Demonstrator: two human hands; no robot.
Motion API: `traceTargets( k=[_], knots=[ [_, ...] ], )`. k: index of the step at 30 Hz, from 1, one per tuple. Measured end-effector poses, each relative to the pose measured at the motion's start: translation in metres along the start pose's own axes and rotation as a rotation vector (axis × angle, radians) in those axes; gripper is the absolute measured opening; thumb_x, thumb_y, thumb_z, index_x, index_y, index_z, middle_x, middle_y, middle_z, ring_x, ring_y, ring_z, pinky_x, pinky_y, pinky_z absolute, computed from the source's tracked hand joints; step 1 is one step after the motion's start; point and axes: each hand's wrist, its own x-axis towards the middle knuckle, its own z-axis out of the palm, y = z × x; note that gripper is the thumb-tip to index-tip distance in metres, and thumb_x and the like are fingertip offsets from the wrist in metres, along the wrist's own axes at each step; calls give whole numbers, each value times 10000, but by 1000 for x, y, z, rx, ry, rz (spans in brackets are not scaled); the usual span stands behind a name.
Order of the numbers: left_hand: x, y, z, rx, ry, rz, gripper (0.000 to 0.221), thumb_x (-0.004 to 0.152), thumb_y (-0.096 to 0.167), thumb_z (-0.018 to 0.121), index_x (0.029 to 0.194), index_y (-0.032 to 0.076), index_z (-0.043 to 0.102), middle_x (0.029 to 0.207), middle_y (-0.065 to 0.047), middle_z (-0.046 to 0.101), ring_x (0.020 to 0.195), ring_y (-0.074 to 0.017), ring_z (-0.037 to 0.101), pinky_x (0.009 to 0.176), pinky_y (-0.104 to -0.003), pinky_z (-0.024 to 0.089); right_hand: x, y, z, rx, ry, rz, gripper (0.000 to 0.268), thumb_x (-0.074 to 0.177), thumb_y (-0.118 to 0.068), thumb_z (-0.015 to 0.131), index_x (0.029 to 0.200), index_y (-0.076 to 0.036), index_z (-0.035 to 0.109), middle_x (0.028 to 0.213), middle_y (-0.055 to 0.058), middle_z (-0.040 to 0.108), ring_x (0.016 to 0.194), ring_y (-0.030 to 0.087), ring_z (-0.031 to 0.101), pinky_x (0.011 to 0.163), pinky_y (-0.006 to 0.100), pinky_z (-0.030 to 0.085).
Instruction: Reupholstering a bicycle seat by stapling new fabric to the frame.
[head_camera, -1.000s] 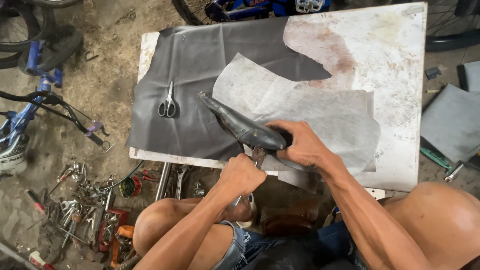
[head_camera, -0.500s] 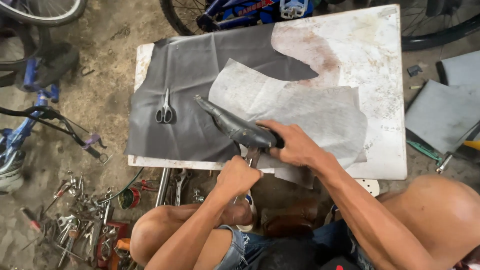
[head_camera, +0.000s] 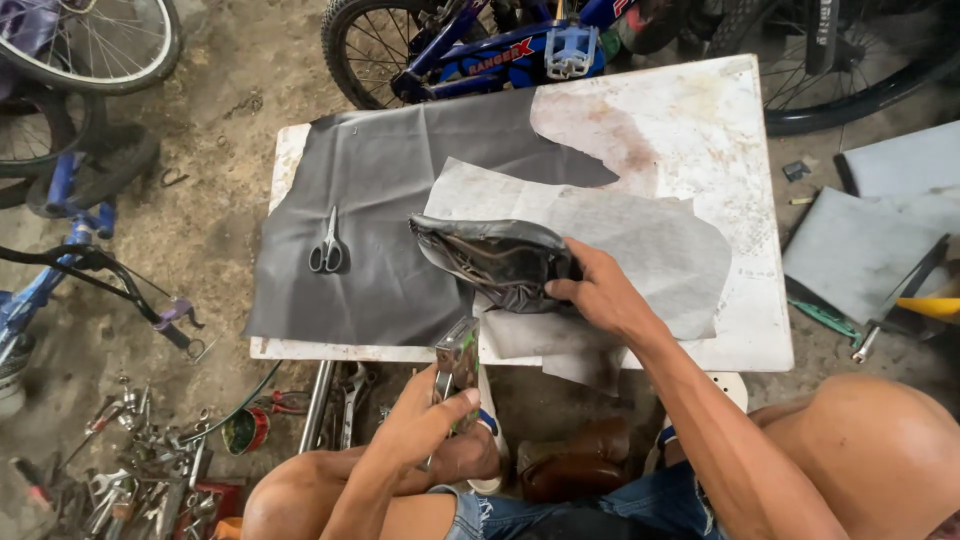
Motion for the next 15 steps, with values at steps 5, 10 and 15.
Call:
traceTargets(
  k=[5,10,15],
  knots=[
    [11,16,4,179,45,63,283,845,144,704,1103,32,670,828,-49,710,769,-122,626,732,-314,531,-13,-7,-26,217,103,-36,470,797,42,635,1261,-35,630,1046,5,703,945,116,607,870,287,482],
    [23,22,22,100,-16,57,276,868,196,701,1069,16,644,752,-62,649,685,-157,587,646,-356,507,-20,15,-36,62,207,-48,443,820,23,688,1256,-12,621,1014,64,691,918,158,594,843,318,484],
    [29,40,55,275,-88,-51,294,900,300,684,1008,30,642,733,-64,668,684,-170,633,658,-361,520,-30,-8,-35,-182,172,17,493,785,-32,733,1269,-65,646,1049,93,752,953,190,651,895,339,506]
  ],
)
